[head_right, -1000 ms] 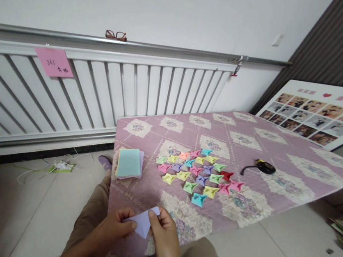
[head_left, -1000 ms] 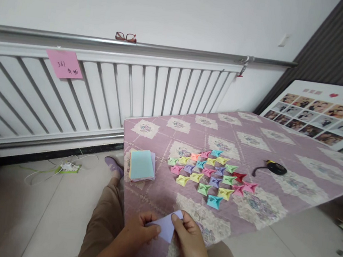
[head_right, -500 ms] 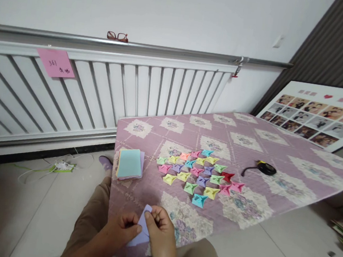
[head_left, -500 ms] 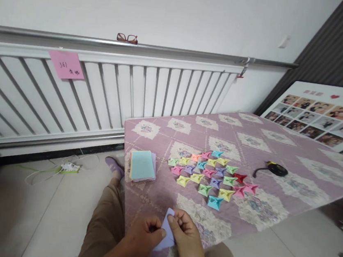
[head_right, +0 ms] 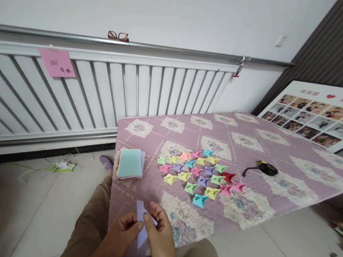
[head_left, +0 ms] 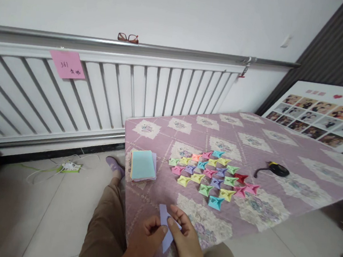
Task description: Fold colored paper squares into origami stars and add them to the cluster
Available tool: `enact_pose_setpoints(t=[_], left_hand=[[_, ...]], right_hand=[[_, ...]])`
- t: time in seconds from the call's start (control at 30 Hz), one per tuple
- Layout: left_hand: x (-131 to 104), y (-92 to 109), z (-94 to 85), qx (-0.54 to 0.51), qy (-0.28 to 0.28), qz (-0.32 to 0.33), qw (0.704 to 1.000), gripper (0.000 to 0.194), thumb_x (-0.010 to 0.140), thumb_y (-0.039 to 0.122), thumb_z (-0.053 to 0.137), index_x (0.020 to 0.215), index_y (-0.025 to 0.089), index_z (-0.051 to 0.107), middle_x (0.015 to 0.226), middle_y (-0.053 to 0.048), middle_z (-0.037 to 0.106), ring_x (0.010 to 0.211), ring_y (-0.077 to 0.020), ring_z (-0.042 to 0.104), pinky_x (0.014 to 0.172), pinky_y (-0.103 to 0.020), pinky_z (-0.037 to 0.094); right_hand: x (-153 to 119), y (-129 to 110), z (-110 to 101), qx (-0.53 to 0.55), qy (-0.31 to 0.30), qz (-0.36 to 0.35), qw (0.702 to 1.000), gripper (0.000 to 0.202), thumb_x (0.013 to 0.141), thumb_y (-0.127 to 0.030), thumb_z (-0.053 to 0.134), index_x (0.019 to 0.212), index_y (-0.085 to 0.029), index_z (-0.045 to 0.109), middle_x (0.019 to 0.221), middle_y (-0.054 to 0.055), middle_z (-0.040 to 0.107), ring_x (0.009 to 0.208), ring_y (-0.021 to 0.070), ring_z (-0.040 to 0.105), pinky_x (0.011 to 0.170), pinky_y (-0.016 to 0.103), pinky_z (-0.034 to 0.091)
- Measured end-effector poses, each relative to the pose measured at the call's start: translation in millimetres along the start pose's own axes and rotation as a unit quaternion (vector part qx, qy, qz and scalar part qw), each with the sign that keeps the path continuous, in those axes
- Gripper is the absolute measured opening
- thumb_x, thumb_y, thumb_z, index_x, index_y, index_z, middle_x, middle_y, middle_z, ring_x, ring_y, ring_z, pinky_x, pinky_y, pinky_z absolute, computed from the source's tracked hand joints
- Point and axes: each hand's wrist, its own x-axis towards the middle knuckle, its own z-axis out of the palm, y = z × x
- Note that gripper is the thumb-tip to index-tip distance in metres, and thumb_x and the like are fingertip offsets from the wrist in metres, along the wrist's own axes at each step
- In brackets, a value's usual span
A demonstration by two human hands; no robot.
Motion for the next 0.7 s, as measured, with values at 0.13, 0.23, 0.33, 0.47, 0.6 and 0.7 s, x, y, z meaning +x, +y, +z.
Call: enact_pose_setpoints(t=[0.13,0.23,0.33,0.47,0.6,0.7], left_hand=[[1.1,-1.1,3.2,0.004,0.031,0.008,0.999,0.036,0.064,0.050,0.070,0.066,0.016,0.061,0.054,0.004,0.049,0.052,-0.0105,0.040,0.053,-0.023,0.032],[1.3,-4.6,5.1,0.018,0.022,0.002,1.000,0.034,0.067,0.049,0.069,0.067,0.015,0.062,0.053,0.004,0.048,0.051,-0.0098,0.040,0.053,-0.023,0.032],[1.5,-9.1,3.9,0.016,-0.013,0.000,1.000,0.032,0.070,0.047,0.067,0.071,0.015,0.063,0.054,0.004,0.050,0.052,-0.0098,0.041,0.055,-0.023,0.033],[4.2,-4.1,-5.5,0.030,-0.024,0.019,0.999,0.026,0.070,0.041,0.067,0.076,0.016,0.062,0.065,0.001,0.056,0.060,-0.0122,0.048,0.060,-0.024,0.038],[7.4,16.8,-20.5,0.090,0.042,0.112,0.989,0.025,0.072,0.032,0.062,0.093,0.019,0.059,0.080,0.000,0.057,0.070,-0.0147,0.051,0.066,-0.026,0.041],[8.6,33.0,-30.2,0.216,0.045,0.176,0.959,0.028,0.074,0.023,0.058,0.102,0.020,0.060,0.086,-0.002,0.058,0.073,-0.0155,0.051,0.068,-0.027,0.041]], right_hand=[[-3.2,5.5,4.1,0.012,-0.029,0.022,0.999,0.042,0.059,-0.051,0.079,0.080,-0.017,0.066,0.060,-0.002,0.061,0.052,0.0112,0.051,0.051,0.022,0.039],[-4.8,9.1,6.7,0.020,-0.010,0.013,1.000,0.040,0.060,-0.053,0.078,0.073,-0.018,0.063,0.055,-0.005,0.054,0.048,0.0096,0.045,0.048,0.021,0.037],[-4.4,8.4,4.1,-0.014,-0.004,-0.002,1.000,0.042,0.061,-0.057,0.075,0.071,-0.018,0.061,0.053,-0.006,0.051,0.047,0.0099,0.043,0.046,0.022,0.035],[-3.2,1.6,-5.4,-0.092,-0.006,-0.037,0.995,0.040,0.064,-0.057,0.071,0.069,-0.018,0.062,0.057,-0.004,0.053,0.054,0.0118,0.044,0.050,0.023,0.036],[-4.2,-3.9,-11.4,-0.131,-0.017,-0.027,0.991,0.036,0.066,-0.054,0.069,0.069,-0.018,0.062,0.057,-0.004,0.052,0.055,0.0121,0.043,0.051,0.023,0.034],[-4.6,-3.7,-10.7,-0.139,-0.034,-0.006,0.990,0.034,0.067,-0.052,0.067,0.067,-0.019,0.058,0.055,-0.005,0.050,0.054,0.0122,0.042,0.051,0.023,0.033]])
